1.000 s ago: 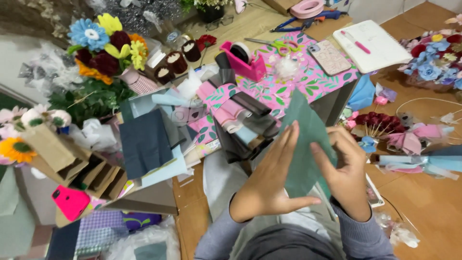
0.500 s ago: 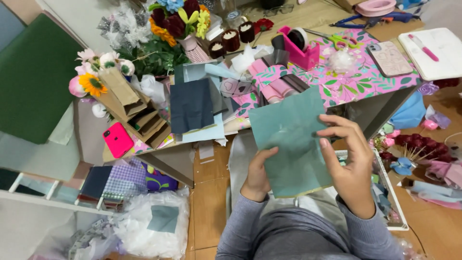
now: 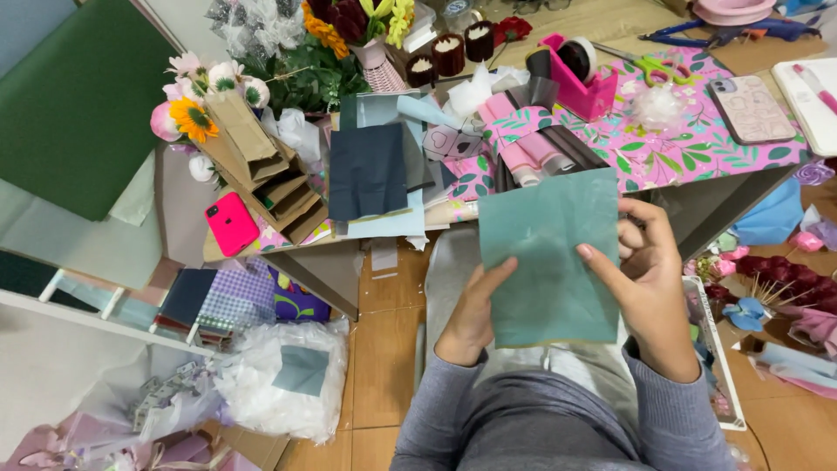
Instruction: The person folds pieces of decorative paper by hand and arranges them around the base of a flower bouquet.
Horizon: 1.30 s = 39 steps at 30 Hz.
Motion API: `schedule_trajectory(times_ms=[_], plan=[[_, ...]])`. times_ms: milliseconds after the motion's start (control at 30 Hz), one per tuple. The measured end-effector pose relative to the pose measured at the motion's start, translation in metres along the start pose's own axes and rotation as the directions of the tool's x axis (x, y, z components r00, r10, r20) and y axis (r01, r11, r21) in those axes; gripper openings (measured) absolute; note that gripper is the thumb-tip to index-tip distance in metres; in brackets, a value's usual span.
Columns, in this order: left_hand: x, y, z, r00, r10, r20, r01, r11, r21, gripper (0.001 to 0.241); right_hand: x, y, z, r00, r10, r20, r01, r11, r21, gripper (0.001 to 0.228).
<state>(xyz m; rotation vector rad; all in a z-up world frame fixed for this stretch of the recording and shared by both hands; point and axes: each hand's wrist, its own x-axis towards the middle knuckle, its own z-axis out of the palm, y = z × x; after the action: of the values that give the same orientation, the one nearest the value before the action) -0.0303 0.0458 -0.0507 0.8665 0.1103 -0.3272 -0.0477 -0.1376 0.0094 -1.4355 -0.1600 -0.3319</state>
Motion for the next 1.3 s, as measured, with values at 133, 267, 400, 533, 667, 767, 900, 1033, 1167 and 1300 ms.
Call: schedule_trajectory(times_ms=[133,267,400,533,667,767,900,1033,1167,1300], plan=[[-0.015,0.025,0.018,0.966,0.226,0.121,-0.254,0.915,0.315,0.042,-0.002,-0.01,0.001,1.0,0.026,0.015,-0.025,0.998,-0.059,0.043],[-0.016,0.029,0.022,0.86,0.5,0.103,-0.488,0.748,0.45,0.029,-0.003,-0.009,-0.001,0.999,0.023,0.035,-0.021,0.997,-0.074,0.041],[-0.016,0.031,0.022,0.83,0.546,0.111,-0.536,0.729,0.426,0.027,-0.002,-0.009,-0.004,0.999,0.012,0.03,-0.009,0.995,-0.1,0.041],[-0.02,0.034,0.024,0.832,0.546,0.099,-0.527,0.722,0.448,0.026,0.0,-0.002,-0.011,0.999,0.046,0.019,-0.044,0.997,-0.071,0.043],[-0.018,0.033,0.023,0.829,0.55,0.104,-0.549,0.764,0.338,0.017,0.005,-0.003,-0.013,0.999,0.002,0.035,0.002,0.992,-0.128,0.041],[-0.024,0.029,0.023,0.843,0.528,0.103,-0.529,0.78,0.334,0.012,0.002,-0.009,-0.013,0.996,-0.076,0.036,0.084,0.951,-0.298,0.044],[-0.019,0.021,0.022,0.839,0.535,0.093,-0.539,0.797,0.274,0.01,-0.005,-0.026,-0.01,0.843,-0.511,0.168,0.456,0.513,-0.727,0.052],[-0.027,0.015,0.034,0.831,0.557,0.006,-0.531,0.789,0.308,0.023,-0.033,-0.038,0.003,0.771,-0.612,0.179,0.514,0.431,-0.742,0.027],[-0.033,-0.001,0.04,0.777,0.627,0.054,-0.621,0.75,0.227,0.007,-0.038,-0.043,0.023,0.796,-0.567,0.213,0.558,0.548,-0.624,0.007],[-0.036,-0.011,0.048,0.724,0.683,0.095,-0.685,0.696,0.214,0.016,-0.037,-0.04,0.028,0.779,-0.599,0.184,0.566,0.547,-0.618,0.011]])
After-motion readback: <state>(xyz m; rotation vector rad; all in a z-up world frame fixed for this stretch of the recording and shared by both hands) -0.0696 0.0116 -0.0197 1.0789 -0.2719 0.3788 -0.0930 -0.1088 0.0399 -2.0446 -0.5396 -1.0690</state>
